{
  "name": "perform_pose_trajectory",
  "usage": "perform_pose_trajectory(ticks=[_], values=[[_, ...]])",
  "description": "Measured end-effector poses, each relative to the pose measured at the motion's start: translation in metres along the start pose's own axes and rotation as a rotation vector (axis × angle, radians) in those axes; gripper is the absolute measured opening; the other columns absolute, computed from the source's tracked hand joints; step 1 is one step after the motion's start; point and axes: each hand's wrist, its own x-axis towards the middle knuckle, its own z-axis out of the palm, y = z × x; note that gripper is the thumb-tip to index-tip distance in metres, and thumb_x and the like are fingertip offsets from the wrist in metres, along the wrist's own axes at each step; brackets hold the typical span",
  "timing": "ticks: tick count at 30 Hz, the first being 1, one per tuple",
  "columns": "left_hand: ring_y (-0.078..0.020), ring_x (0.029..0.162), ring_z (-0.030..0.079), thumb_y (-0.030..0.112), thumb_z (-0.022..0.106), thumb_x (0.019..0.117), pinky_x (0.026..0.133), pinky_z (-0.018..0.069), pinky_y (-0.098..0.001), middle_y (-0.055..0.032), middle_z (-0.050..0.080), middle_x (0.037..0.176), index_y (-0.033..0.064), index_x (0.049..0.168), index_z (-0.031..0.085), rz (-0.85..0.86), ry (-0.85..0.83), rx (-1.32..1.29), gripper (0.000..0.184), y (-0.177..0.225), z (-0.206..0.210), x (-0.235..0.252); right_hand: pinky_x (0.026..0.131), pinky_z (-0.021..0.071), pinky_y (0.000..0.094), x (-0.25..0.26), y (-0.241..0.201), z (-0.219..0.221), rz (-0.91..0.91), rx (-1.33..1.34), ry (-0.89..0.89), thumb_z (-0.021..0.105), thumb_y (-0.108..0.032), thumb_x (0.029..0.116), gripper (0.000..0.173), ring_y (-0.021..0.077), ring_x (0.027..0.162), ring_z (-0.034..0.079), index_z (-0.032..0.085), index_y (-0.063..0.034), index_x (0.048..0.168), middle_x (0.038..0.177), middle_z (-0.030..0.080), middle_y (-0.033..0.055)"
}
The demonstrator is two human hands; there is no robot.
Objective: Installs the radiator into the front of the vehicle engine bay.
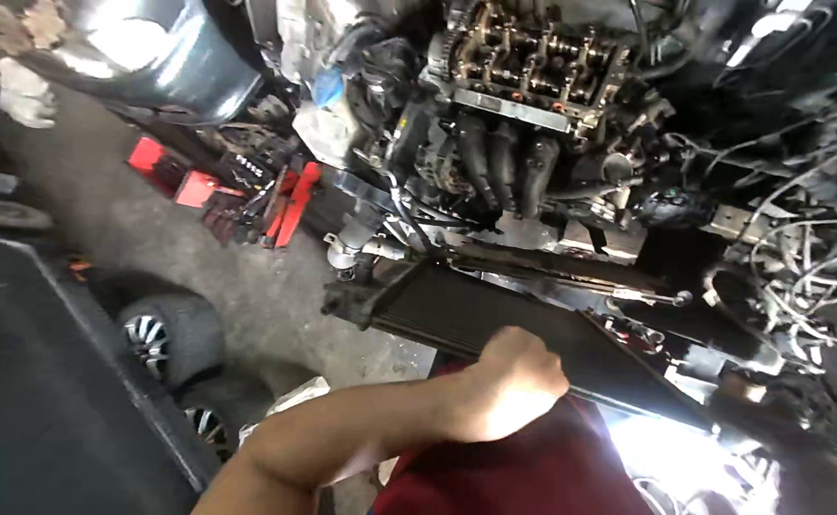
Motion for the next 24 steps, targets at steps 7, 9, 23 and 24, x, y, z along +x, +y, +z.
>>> perform_pose_trajectory(ticks=[7,9,23,24], values=[[-0.0370,0.083,0.067,-0.006,0.057,0.0946,0.067,0.0523,-0.0502,-0.0192,0.067,0.084,-0.0044,0.084,0.066,0.049,0.047,-0.105,0.015,-0.003,-0.003,-0.004,0.086,0.0580,0.0563,0.026,0.045,0.103,-0.116,-0.583,-0.501,0.063,-0.014,0.0830,0.039,0.0388,0.105,0.073,0.074,0.0010,0.117,0.118,0.074,0.0187],[-0.0369,0.082,0.067,-0.005,0.058,0.0945,0.067,0.0514,-0.0501,-0.0194,0.067,0.084,-0.0042,0.083,0.067,0.054,0.086,-0.135,0.014,-0.005,0.000,-0.005,0.084,0.0585,0.0569,0.026,0.041,0.102,-0.092,-0.555,-0.512,0.062,-0.005,0.0851,0.034,0.0396,0.100,0.074,0.075,0.0022,0.116,0.113,0.075,0.0200],[-0.0019,0.094,0.071,0.028,0.087,0.0794,0.089,0.0603,-0.0248,0.0027,0.076,0.100,0.0037,0.114,0.071,-0.395,0.935,-1.629,0.045,-0.033,0.140,-0.078,0.092,0.0545,0.0606,0.028,0.045,0.097,-0.057,-0.489,-0.687,0.060,-0.003,0.0915,0.038,0.0473,0.109,0.070,0.067,0.0079,0.127,0.126,0.070,0.0246],[-0.0044,0.097,0.072,0.020,0.088,0.0782,0.092,0.0604,-0.0263,0.0012,0.077,0.103,0.0010,0.119,0.067,-0.394,0.995,-1.780,0.050,-0.037,0.140,-0.067,0.094,0.0542,0.0604,0.030,0.045,0.097,-0.044,-0.489,-0.691,0.060,-0.004,0.0930,0.037,0.0467,0.110,0.069,0.067,0.0076,0.127,0.126,0.070,0.0244]])
